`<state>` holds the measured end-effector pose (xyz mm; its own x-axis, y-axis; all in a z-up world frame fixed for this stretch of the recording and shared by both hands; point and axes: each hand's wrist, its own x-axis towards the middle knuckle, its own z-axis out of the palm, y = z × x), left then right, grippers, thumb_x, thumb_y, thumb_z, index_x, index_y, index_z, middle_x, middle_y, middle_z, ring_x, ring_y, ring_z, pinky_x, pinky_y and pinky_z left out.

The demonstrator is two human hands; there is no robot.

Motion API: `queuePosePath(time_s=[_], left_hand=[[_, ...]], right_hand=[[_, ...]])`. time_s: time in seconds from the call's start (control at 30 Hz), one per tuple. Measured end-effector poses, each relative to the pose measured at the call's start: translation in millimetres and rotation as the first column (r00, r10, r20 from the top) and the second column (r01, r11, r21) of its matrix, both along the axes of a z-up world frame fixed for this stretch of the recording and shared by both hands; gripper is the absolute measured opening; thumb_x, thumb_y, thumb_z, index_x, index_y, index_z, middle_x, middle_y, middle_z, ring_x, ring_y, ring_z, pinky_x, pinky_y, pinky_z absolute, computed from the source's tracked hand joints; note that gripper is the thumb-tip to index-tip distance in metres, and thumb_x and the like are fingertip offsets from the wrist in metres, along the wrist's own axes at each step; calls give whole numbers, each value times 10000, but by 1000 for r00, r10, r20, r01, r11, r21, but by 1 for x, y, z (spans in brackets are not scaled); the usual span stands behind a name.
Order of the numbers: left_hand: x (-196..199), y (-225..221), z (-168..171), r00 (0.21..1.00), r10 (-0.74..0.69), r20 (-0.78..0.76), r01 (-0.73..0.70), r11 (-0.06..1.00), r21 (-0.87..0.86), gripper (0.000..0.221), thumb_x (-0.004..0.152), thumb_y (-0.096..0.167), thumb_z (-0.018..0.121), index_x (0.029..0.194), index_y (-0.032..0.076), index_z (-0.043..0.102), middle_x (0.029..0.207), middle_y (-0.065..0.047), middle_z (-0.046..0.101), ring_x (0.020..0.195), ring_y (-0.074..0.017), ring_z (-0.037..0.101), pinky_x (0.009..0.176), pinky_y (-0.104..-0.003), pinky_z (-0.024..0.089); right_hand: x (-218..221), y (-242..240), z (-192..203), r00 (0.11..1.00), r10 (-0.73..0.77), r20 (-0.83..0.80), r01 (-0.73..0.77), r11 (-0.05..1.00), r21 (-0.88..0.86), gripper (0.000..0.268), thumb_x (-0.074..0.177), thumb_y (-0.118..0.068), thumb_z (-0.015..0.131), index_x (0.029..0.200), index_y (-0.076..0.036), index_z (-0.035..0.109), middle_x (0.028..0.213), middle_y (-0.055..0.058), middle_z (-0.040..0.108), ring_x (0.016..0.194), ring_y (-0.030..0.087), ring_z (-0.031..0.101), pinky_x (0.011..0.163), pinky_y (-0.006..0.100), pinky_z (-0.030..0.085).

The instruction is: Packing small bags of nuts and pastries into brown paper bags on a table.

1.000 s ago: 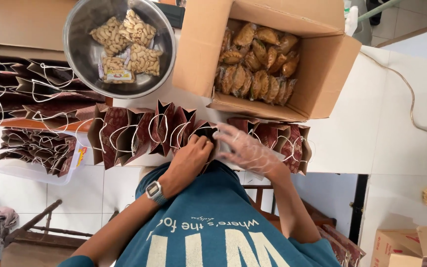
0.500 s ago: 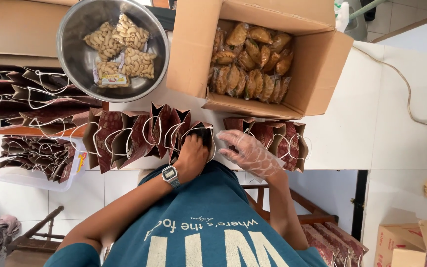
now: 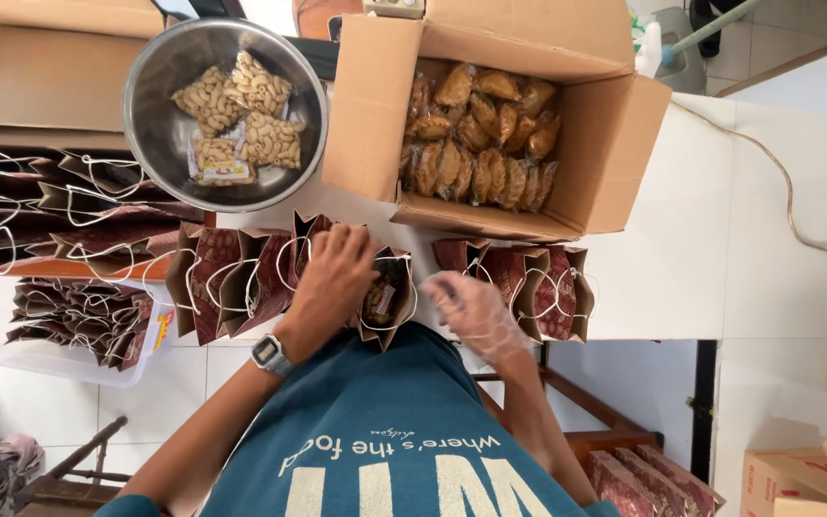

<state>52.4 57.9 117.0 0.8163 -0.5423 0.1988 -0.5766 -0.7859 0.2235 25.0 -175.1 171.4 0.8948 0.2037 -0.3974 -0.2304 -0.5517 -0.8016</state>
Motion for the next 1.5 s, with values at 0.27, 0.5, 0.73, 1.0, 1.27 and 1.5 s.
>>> queuePosePath(time_s=[0.27,0.5,0.73,1.0,1.27,1.5], left_hand=[[1,5,6,988,138,-70,-126,980,155,250,727,322,833,805,100,747,1059,-71,504,1088,-296,445,969,-465,316],[-22,8,9,951,191,-244,-199,980,-9,243,822,254,756,736,34,700,1028,-97,506,1095,-306,447,919,-437,340],[-47,4,23,836,134,-532,-256,953,-162,202,971,280,613,878,107,661,961,-59,456,929,-285,475,753,-406,380],[-47,-3,32,798,72,-598,-301,907,-293,218,973,335,612,879,140,637,1108,-76,536,1083,-322,526,812,-425,414],[-45,30,60,730,-39,-682,-279,895,-349,228,986,205,604,1099,32,701,961,-192,690,948,-423,703,787,-475,559],[-39,63,48,871,182,-456,-352,880,-320,295,968,210,623,1257,165,663,1156,-114,684,1130,-319,658,928,-423,529]], right_hand=[[-1,30,-45,989,137,-64,-151,903,-401,367,912,-483,679,970,-125,737,835,184,757,868,382,749,783,481,602],[-6,20,-21,943,-177,-283,201,978,58,307,887,-332,806,873,-41,709,757,174,777,708,220,779,661,317,626],[-24,32,-22,932,-233,-277,340,822,457,192,961,-162,711,971,30,711,850,153,754,833,194,722,790,380,645],[-14,31,-34,936,-272,-223,347,815,464,200,985,-171,687,1009,26,710,783,172,726,735,228,748,755,388,658],[-2,31,12,997,-40,-71,35,997,-74,361,973,-426,679,1231,-182,741,1065,142,760,976,273,754,836,408,620],[20,47,7,887,85,453,-113,993,33,236,999,-278,659,1184,-160,747,1089,76,759,1067,266,728,933,395,581]])
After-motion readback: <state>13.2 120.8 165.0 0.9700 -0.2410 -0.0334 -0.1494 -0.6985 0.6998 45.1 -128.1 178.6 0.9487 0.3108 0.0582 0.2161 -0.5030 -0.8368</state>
